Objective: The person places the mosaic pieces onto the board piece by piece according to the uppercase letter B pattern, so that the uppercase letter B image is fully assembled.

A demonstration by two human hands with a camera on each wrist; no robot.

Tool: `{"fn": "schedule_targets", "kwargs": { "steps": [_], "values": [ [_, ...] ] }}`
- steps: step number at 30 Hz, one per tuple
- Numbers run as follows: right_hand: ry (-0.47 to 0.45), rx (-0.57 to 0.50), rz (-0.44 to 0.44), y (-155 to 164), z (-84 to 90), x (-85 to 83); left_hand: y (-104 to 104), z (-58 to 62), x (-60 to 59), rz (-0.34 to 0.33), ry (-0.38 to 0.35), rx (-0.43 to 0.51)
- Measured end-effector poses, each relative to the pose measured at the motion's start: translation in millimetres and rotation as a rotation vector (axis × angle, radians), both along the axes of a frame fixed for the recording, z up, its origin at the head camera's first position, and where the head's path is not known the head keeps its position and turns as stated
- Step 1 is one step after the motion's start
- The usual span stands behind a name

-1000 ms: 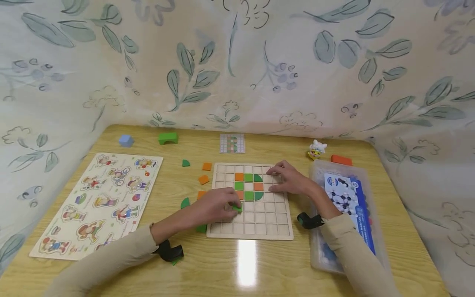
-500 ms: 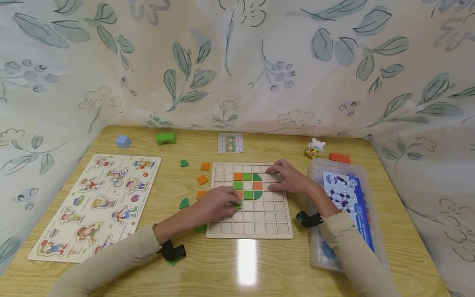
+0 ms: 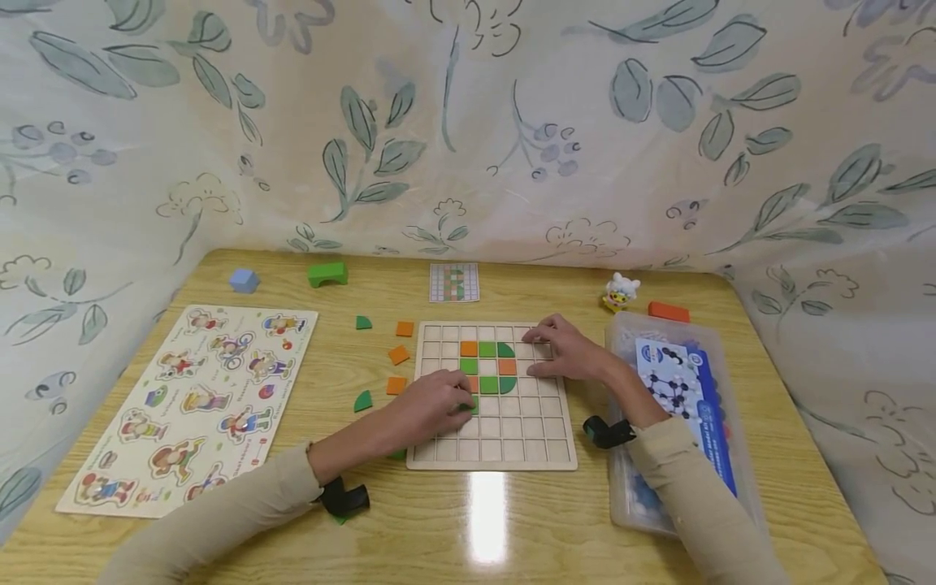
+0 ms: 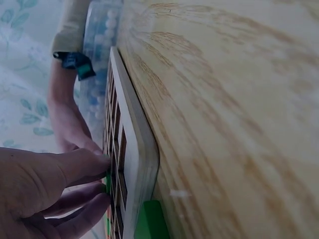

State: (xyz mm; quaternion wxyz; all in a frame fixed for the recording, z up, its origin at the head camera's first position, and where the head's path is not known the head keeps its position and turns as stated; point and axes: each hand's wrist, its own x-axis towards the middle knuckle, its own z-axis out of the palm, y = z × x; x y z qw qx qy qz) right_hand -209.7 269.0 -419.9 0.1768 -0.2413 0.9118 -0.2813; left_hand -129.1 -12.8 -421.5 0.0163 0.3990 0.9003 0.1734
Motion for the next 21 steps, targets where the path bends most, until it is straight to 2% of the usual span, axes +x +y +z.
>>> {"fn": "schedule_targets", "kwargs": {
  "steps": [11, 14, 18, 21],
  "values": [
    [-0.009, 0.003, -0.008, 1.3, 0.0, 0.4, 5.3, 3.3, 0.2, 0.019, 0.036, -0.023],
    [-0.011, 0.006, -0.011, 1.5, -0.4, 0.6, 2.6, 4.7, -0.8, 0.019, 0.018, -0.008],
    [-0.002, 0.010, -0.005, 1.2, -1.6, -0.2, -19.7, 9.3, -9.8, 0.059, -0.050, 0.093],
    [-0.010, 0.002, -0.006, 0.8, -1.4, -0.3, -50.1, 11.2, -21.2, 0.143, -0.063, 0.163]
  ]
}}
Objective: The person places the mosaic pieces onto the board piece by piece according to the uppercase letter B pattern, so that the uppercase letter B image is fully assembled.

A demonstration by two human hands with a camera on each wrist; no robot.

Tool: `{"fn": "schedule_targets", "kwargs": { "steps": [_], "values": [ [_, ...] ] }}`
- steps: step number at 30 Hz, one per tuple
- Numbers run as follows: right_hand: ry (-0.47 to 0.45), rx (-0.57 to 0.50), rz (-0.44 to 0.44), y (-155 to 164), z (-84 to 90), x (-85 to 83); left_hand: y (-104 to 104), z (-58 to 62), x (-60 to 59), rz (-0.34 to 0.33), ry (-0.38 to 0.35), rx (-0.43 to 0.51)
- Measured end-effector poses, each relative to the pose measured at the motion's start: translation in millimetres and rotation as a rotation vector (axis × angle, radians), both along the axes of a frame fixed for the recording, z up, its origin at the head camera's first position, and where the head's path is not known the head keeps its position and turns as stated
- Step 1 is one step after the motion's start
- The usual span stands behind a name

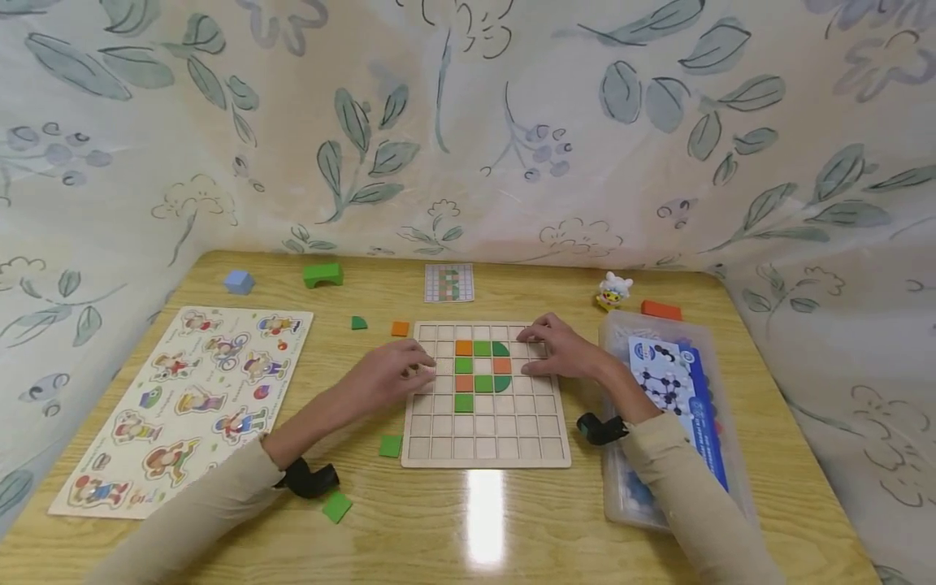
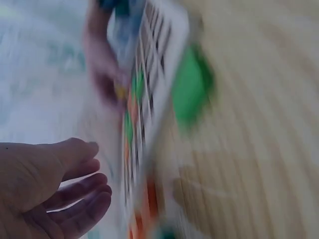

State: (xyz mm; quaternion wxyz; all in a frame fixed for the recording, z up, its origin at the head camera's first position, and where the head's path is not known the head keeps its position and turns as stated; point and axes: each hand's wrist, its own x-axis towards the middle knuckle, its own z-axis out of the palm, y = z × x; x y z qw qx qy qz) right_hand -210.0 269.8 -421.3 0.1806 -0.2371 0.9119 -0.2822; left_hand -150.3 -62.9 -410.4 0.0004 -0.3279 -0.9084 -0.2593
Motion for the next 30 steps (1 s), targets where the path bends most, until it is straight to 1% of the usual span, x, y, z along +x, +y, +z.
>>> {"fn": "schedule_targets", "kwargs": {
  "steps": [3, 5, 8, 10, 15, 20, 23, 26, 30],
  "values": [
    [-0.015, -0.011, 0.000, -1.2, 0.5, 0.0, -33.4, -3.9, -8.8, 0.104, -0.035, 0.036],
    [-0.018, -0.012, 0.000, -1.5, 0.5, 0.2, -51.4, -7.1, -11.6, 0.156, -0.084, 0.061],
    [-0.007, 0.001, -0.003, -1.2, 0.0, 0.1, -69.2, -11.3, -13.1, 0.185, -0.125, 0.100],
    [-0.002, 0.006, -0.003, -0.5, -0.4, 0.0, -75.0, -13.1, -13.8, 0.192, -0.127, 0.110],
    [-0.005, -0.001, -0.001, 1.0, -1.4, 0.3, -77.6, -14.6, -13.9, 0.195, -0.113, 0.103],
    [-0.010, 0.018, -0.017, 1.3, -1.7, 1.7, -73.7, -14.4, -15.3, 0.151, -0.095, 0.097],
    [-0.018, 0.021, -0.022, 0.9, -2.0, 1.6, -70.8, -13.9, -18.6, 0.128, -0.124, 0.112],
    [-0.020, 0.013, -0.020, 0.6, -2.3, 0.6, -68.4, -14.1, -23.4, 0.113, -0.179, 0.130],
    [-0.022, 0.012, -0.016, -0.1, -2.3, -0.7, -66.3, -15.4, -29.7, 0.086, -0.230, 0.130]
  ]
}}
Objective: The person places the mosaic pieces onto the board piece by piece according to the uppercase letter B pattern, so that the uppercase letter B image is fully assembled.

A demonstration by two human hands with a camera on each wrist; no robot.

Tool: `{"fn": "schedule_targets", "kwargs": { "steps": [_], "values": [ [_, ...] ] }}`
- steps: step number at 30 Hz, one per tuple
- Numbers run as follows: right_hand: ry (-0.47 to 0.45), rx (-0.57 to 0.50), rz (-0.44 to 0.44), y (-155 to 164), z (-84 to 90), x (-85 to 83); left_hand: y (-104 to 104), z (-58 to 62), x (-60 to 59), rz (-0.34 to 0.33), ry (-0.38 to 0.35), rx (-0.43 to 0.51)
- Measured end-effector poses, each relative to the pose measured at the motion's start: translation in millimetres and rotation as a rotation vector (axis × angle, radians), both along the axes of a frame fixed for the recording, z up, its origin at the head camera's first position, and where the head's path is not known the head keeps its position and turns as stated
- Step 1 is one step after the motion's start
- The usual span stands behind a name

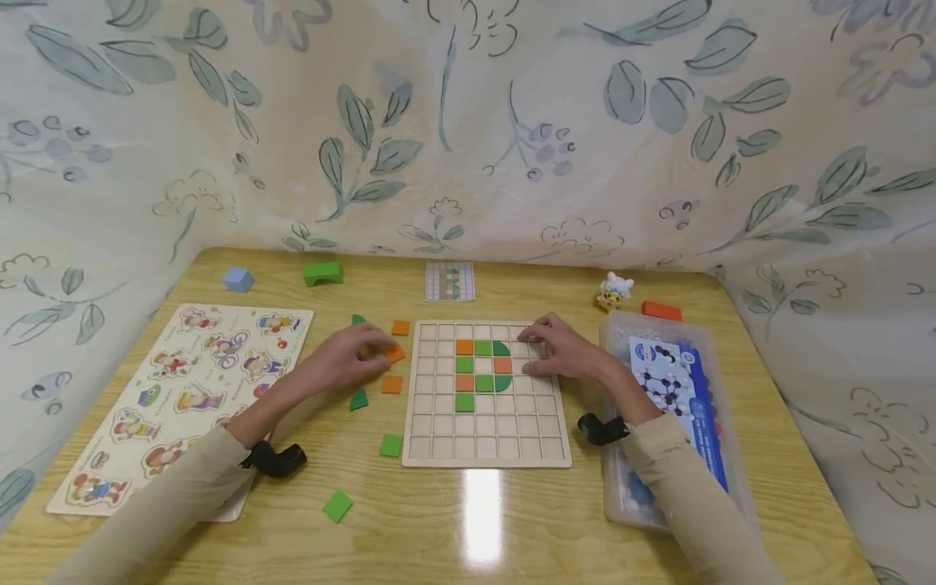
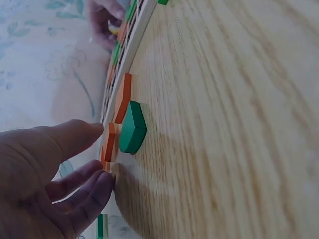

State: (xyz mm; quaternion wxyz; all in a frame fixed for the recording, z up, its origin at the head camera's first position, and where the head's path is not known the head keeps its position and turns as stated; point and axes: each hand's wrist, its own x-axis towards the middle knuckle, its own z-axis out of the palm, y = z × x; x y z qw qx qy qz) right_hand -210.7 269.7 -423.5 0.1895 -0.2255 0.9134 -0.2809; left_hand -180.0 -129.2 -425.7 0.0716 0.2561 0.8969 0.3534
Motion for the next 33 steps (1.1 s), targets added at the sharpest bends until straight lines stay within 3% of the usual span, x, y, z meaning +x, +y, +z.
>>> {"fn": "schedule_targets", "kwargs": {
  "steps": [4, 11, 33],
  "values": [
    [-0.004, -0.002, 0.000, 0.0, 0.2, -0.8, 0.9, 0.0, -3.5, -0.036, -0.004, -0.010],
    [0.016, -0.002, 0.007, -0.4, 2.6, -0.7, 4.2, -0.6, -7.1, -0.087, 0.062, -0.053],
    [0.026, 0.004, 0.009, -0.5, 2.6, 0.7, 15.7, -0.8, -6.7, -0.087, 0.127, -0.133]
  ]
}}
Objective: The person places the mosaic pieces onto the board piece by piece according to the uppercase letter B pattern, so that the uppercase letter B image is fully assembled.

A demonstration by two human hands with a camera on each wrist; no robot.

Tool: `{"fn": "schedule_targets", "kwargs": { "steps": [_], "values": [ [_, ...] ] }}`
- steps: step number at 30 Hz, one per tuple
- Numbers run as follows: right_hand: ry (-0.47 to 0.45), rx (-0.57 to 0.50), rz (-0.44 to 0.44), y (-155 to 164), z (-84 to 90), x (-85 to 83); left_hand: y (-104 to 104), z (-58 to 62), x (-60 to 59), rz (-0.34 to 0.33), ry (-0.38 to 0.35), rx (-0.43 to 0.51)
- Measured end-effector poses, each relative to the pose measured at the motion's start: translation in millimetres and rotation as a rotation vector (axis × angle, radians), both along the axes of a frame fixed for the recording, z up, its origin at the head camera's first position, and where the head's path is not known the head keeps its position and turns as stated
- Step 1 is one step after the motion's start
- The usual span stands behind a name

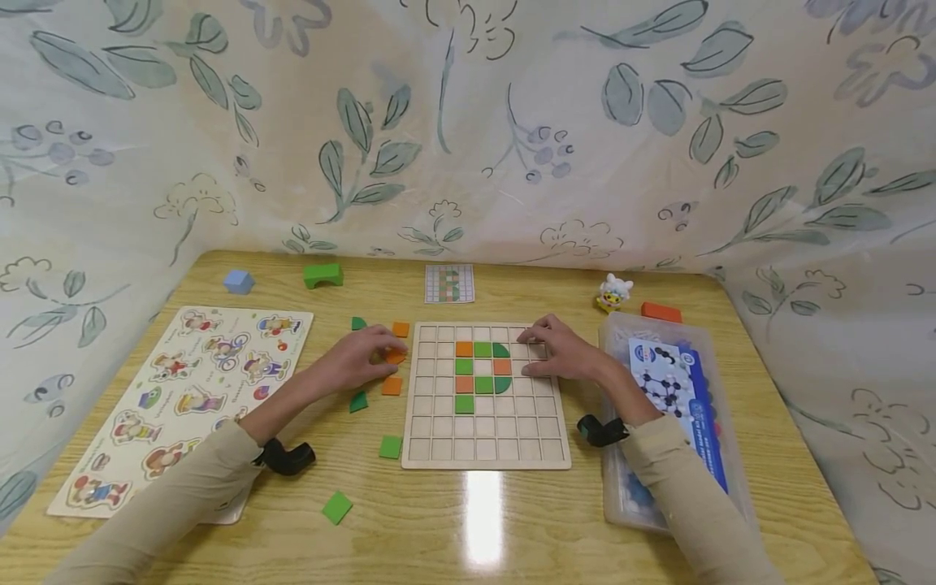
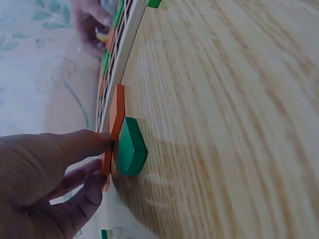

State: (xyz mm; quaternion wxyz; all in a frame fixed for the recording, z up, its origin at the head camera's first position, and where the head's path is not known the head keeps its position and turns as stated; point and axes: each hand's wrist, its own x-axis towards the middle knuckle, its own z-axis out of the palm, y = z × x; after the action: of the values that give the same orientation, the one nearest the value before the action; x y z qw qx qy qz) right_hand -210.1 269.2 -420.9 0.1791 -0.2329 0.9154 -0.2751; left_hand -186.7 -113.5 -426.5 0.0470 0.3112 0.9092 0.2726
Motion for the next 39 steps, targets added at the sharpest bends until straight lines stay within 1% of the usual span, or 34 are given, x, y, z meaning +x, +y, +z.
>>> {"fn": "schedule_targets", "kwargs": {
  "steps": [9, 14, 17, 20, 25, 33, 36, 39],
  "values": [
    [-0.008, 0.008, -0.005, -0.5, -0.1, 0.3, 1.7, 4.9, 8.3, 0.016, 0.049, -0.053],
    [-0.007, 0.000, 0.001, -1.2, -1.0, -0.2, 2.3, 6.8, 10.3, 0.038, 0.063, -0.076],
    [-0.007, -0.002, 0.003, -1.1, -1.3, -0.3, 2.4, 8.0, 11.0, 0.045, 0.064, -0.070],
    [-0.006, -0.001, 0.001, -0.7, -1.3, -0.3, 4.6, 10.4, 12.4, 0.031, 0.071, -0.036],
    [-0.004, -0.007, -0.003, 0.7, -1.6, -0.9, 16.9, 16.1, 19.4, -0.042, 0.087, 0.016],
    [-0.003, -0.016, -0.004, 0.6, -2.1, -1.3, 43.7, 23.4, 36.2, -0.178, 0.098, -0.018],
    [-0.005, -0.014, -0.002, 0.4, -1.7, -1.2, 51.4, 24.5, 42.0, -0.233, 0.106, -0.004],
    [-0.011, -0.008, -0.005, 0.1, -1.2, -1.0, 57.3, 23.3, 46.7, -0.276, 0.102, 0.033]
  ]
}}
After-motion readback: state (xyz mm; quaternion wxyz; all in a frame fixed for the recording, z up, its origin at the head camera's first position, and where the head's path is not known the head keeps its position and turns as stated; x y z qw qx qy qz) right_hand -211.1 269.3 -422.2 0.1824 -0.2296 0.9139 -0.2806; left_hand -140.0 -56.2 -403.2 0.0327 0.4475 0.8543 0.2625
